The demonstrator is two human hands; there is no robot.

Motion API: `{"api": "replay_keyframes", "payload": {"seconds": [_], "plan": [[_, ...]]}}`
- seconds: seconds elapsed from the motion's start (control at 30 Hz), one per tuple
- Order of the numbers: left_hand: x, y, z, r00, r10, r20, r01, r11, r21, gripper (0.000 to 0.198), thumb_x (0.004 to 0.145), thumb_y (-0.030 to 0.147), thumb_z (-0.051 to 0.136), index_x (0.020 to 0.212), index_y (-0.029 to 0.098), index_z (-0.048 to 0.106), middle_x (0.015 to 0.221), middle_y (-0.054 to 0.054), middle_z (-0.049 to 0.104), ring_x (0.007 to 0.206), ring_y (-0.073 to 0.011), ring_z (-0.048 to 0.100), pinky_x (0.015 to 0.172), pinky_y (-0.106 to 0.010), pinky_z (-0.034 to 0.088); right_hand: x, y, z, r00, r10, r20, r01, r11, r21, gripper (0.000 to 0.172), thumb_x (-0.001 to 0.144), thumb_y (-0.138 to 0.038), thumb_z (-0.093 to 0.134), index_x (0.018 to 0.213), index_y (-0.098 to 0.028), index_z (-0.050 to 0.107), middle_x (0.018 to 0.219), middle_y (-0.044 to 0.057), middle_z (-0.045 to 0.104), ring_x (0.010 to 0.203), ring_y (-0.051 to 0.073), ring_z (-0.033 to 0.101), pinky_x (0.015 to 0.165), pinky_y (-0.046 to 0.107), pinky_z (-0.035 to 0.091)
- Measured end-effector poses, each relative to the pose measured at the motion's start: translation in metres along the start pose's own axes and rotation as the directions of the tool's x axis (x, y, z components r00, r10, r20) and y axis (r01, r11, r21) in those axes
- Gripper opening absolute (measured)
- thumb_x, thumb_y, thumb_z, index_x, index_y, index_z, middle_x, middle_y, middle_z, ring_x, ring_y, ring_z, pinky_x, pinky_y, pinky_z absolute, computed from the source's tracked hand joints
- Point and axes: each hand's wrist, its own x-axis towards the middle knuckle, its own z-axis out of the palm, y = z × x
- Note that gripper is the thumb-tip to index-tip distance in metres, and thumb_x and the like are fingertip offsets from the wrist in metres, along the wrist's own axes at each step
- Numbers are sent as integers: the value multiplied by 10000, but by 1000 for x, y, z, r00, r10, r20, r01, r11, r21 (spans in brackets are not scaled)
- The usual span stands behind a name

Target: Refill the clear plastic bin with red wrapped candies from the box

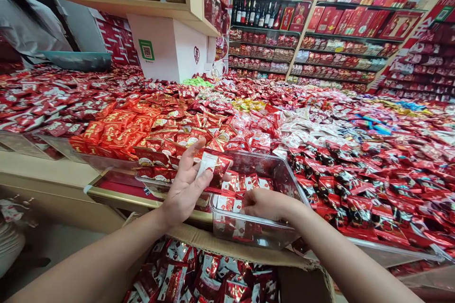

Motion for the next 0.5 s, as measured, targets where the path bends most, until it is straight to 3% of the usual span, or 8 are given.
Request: {"api": "replay_keyframes", "payload": {"seconds": [0.17, 0.3, 0.43, 0.5], "plan": [[4, 2, -1, 997, -72, 36, 76, 989, -125, 571, 847, 223, 485, 1334, 319, 203, 1056, -41, 622, 826, -152, 643, 783, -335, 521, -1, 1, 1, 1000, -16, 3, 16, 1000, 7, 206, 782, -324, 478, 773, -171, 616, 708, 13, 619, 614, 135, 499, 547, 228, 367], [3, 2, -1, 995, -75, 67, 80, 995, -68, 604, 812, 162, 501, 1336, 312, 240, 1163, -60, 574, 855, -137, 628, 816, -321, 503, -1, 0, 2, 998, 1, -70, 0, 1000, 20, 248, 782, -382, 495, 691, -170, 585, 631, 6, 588, 572, 132, 480, 529, 239, 357], [1, -2, 0, 995, -43, 91, 37, 997, 67, 638, 821, 153, 498, 1360, 295, 187, 1181, -77, 568, 967, -147, 592, 885, -323, 460, -4, -1, -3, 963, 2, -270, 20, 997, 79, 198, 806, -322, 468, 759, -158, 569, 711, 34, 605, 651, 148, 512, 604, 264, 404], [1, -6, -1, 995, -38, 90, 27, 992, 120, 622, 828, 150, 491, 1358, 274, 189, 1153, -84, 586, 980, -150, 587, 878, -312, 458, -8, -6, -9, 908, -46, -417, 178, 943, 283, 179, 818, -304, 460, 854, -162, 562, 825, 45, 619, 757, 156, 548, 695, 275, 437]]}}
